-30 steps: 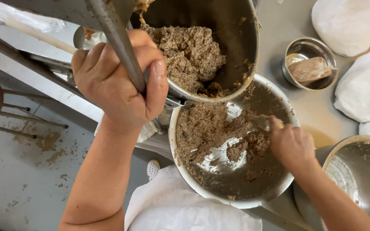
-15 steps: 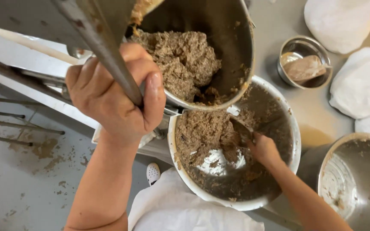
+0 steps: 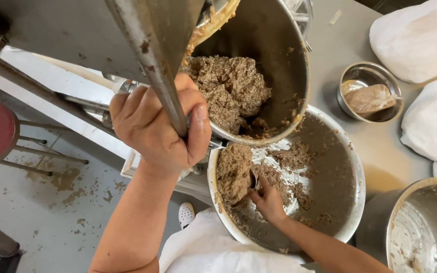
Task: Filling a food stuffer machine with a meat mixture using a bowl and hands
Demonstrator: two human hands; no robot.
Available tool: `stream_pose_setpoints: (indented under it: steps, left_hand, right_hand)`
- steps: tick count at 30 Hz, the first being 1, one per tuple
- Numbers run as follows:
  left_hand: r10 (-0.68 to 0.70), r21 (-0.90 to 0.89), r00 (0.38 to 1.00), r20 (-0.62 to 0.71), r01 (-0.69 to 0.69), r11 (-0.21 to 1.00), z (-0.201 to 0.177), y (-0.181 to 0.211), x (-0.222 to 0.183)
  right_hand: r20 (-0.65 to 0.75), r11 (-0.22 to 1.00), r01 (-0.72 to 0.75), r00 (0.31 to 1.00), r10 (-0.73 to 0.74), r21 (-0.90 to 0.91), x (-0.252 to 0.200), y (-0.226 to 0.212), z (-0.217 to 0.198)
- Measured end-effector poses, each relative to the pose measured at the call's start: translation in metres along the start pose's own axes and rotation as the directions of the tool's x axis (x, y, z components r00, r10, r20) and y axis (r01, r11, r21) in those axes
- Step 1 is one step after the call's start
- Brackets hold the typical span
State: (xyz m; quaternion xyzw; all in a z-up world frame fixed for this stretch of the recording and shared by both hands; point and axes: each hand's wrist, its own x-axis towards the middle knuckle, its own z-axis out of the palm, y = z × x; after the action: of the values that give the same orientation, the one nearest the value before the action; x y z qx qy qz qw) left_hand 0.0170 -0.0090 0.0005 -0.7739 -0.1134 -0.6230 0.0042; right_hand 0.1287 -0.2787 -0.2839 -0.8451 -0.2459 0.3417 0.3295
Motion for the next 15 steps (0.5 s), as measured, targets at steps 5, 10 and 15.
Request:
stream_pose_setpoints:
  steps: [5, 10, 15]
  left_hand:
    - [0.008, 0.011, 1.000, 0.011, -0.008, 1.000, -0.001, 0.000, -0.001]
    - [0.024, 0.019, 0.999, 0.028, -0.024, 1.000, -0.003, 0.001, 0.003]
    - [0.035, 0.021, 0.999, -0.001, -0.035, 0.999, -0.008, 0.008, 0.011]
  right_hand:
    - [0.098, 0.868, -0.053, 0.995, 0.004, 0.493, -0.021, 0.002, -0.007]
    - [0.262, 0.529, -0.217, 0.965, -0.010, 0.820, -0.021, 0.004, -0.027]
    - [0.195, 0.501, -0.172, 0.981, 0.006, 0.848, -0.038, 0.016, -0.093]
